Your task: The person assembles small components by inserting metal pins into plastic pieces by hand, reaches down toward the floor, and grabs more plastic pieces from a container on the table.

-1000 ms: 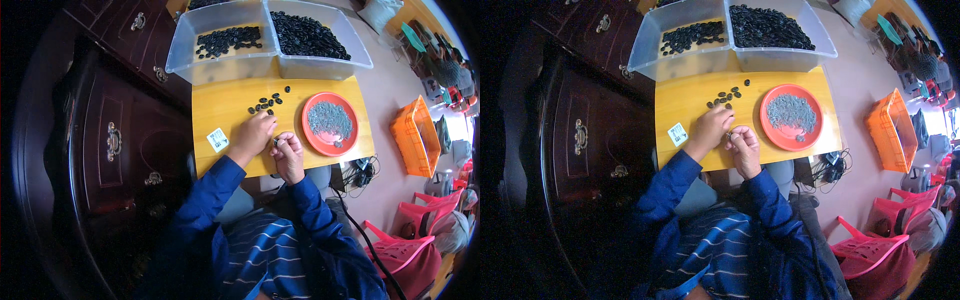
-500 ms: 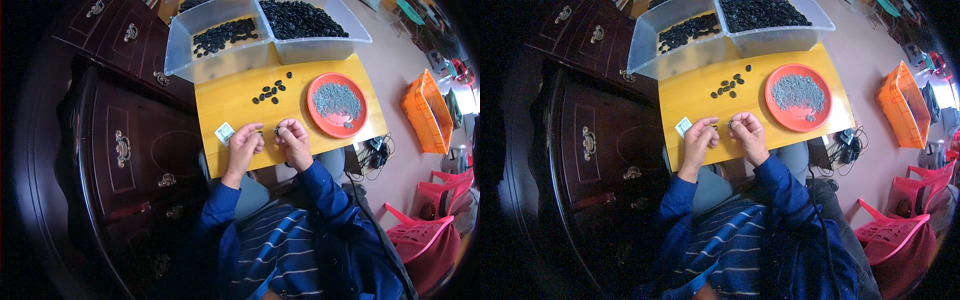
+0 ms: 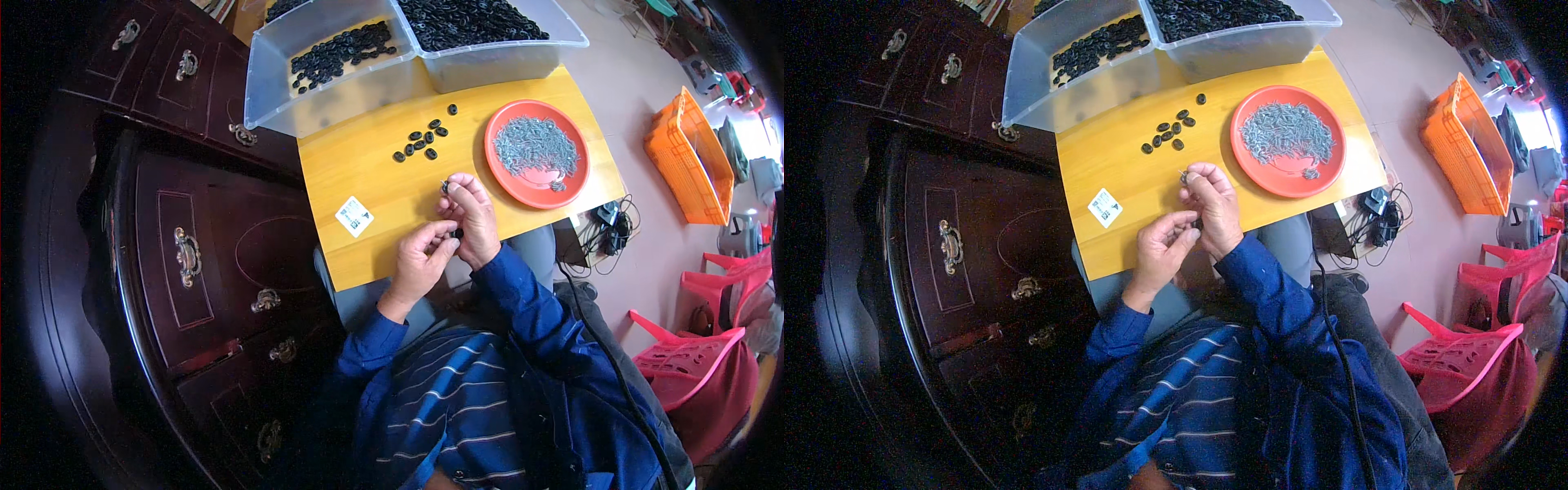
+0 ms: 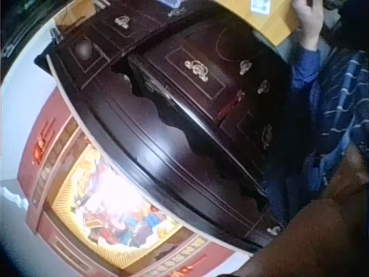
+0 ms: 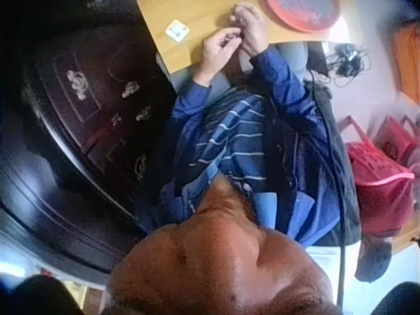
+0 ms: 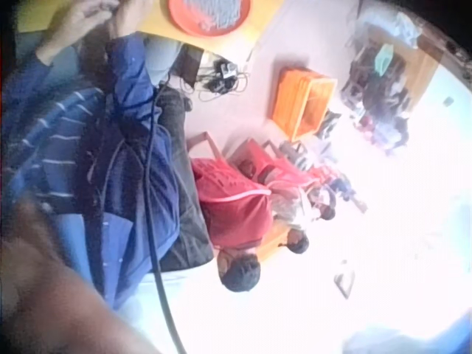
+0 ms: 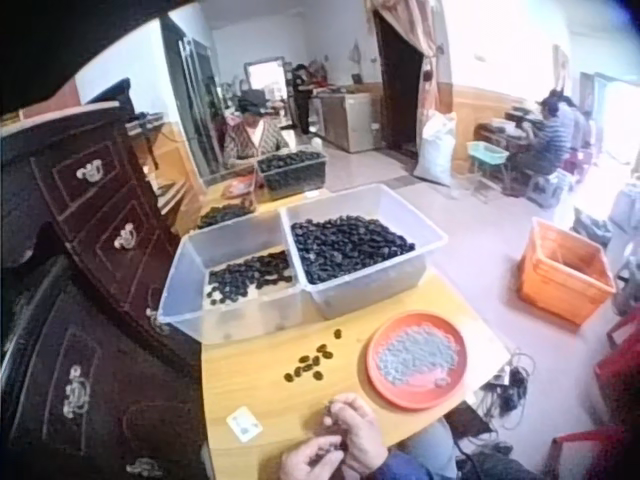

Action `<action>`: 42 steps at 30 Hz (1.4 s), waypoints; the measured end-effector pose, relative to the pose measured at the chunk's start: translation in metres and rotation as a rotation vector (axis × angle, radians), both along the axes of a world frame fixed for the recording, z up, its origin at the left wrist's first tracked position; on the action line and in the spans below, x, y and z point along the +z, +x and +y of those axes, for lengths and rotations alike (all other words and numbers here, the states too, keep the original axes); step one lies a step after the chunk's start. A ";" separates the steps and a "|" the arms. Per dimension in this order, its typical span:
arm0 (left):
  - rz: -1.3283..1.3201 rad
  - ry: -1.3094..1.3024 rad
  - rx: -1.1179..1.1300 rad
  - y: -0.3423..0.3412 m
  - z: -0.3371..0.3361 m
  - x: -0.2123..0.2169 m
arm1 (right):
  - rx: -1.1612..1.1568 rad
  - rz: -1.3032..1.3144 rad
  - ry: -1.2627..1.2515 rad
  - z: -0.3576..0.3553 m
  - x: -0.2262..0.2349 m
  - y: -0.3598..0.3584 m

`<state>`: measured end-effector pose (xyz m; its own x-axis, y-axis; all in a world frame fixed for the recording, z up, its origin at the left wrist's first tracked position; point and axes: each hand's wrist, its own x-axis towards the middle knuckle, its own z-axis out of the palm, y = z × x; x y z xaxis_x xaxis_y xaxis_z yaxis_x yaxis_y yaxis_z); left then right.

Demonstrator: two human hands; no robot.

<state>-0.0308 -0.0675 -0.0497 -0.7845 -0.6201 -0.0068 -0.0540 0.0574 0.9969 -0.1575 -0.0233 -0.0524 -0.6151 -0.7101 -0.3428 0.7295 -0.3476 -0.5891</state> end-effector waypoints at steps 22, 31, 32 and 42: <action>0.057 0.384 0.063 -0.001 -0.015 0.004 | 0.048 -0.032 -0.123 0.002 -0.007 0.002; 0.043 0.138 0.193 0.015 -0.044 0.008 | 0.117 0.123 -0.091 0.002 -0.012 0.004; 0.042 0.139 0.196 0.017 -0.047 0.004 | 0.148 0.201 -0.077 0.001 -0.015 0.004; 0.115 0.129 0.148 0.024 -0.048 -0.005 | 0.390 0.500 0.060 0.006 -0.013 0.000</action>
<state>-0.0073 -0.1158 -0.0545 -0.6852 -0.7283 -0.0089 0.0624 -0.0709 0.9955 -0.1580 -0.0176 -0.0654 -0.4113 -0.9026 -0.1270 0.4274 -0.0680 -0.9015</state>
